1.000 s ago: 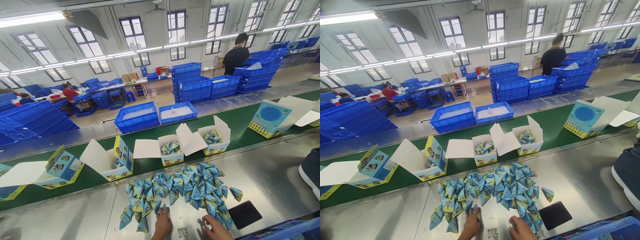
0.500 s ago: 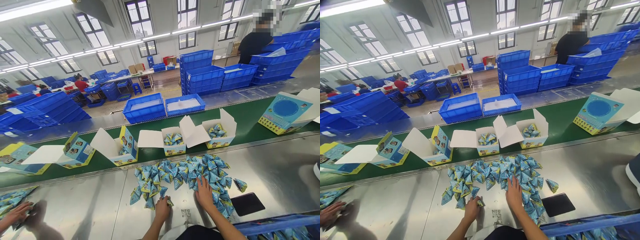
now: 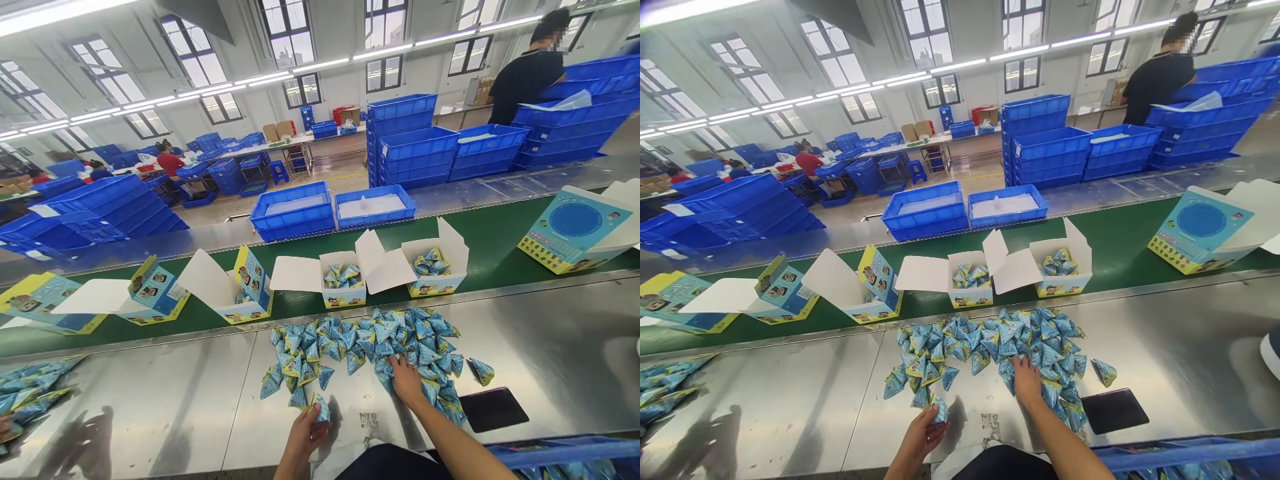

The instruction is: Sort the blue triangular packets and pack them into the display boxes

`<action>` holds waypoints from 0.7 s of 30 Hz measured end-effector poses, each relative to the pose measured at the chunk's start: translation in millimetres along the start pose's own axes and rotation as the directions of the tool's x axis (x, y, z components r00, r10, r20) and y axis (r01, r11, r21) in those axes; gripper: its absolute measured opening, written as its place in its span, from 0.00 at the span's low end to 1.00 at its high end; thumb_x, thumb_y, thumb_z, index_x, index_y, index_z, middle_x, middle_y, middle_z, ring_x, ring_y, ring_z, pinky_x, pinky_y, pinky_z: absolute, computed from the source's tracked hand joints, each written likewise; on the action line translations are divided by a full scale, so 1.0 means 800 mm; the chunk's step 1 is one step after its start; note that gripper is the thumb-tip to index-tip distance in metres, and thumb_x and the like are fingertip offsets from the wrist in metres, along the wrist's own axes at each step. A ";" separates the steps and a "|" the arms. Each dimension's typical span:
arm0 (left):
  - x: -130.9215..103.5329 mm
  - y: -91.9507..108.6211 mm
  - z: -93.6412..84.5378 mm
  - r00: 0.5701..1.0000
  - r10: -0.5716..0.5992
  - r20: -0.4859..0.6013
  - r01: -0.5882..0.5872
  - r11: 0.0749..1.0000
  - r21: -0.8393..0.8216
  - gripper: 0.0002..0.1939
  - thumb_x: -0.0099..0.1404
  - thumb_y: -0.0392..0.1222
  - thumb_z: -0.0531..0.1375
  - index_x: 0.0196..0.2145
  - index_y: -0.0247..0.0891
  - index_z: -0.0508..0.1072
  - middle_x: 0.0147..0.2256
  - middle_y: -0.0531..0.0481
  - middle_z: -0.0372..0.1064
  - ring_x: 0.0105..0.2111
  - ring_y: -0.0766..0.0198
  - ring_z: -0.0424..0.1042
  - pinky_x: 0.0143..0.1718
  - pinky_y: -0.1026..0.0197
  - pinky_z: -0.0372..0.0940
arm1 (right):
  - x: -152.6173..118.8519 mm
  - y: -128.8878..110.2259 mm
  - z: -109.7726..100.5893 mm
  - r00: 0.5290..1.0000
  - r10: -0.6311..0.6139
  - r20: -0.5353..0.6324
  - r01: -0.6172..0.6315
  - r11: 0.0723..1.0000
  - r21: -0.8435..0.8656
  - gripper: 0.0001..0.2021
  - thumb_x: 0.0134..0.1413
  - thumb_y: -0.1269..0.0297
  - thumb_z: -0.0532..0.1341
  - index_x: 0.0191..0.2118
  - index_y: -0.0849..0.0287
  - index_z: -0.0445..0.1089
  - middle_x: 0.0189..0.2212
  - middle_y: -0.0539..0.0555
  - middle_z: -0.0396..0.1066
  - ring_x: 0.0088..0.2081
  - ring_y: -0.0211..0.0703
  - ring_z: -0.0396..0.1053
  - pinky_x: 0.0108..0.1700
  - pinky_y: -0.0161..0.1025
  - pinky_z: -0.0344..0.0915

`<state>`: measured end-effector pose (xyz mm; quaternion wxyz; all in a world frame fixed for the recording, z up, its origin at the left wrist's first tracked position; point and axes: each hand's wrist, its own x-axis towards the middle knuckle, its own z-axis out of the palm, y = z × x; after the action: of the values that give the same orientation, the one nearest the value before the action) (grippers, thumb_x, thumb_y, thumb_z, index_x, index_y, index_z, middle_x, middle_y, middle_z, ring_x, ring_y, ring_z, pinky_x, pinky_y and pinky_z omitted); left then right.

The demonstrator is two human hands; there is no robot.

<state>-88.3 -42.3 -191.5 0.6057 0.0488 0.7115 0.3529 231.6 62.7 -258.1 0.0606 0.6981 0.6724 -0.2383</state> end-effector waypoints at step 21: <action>-0.046 -0.009 0.038 0.982 -0.051 0.183 0.046 0.998 0.031 0.35 0.45 0.61 0.80 0.42 0.42 0.71 0.37 0.48 0.78 0.38 0.53 0.83 0.35 0.61 0.71 | -0.007 0.016 -0.059 0.988 -0.065 0.138 -0.014 0.862 0.507 0.30 0.54 0.78 0.56 0.64 0.62 0.63 0.62 0.71 0.65 0.56 0.61 0.74 0.59 0.53 0.64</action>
<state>-49.2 -52.7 -165.6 0.6766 0.0718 0.6581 0.3223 256.3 75.5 -217.3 -0.0773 0.6606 0.5888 -0.4593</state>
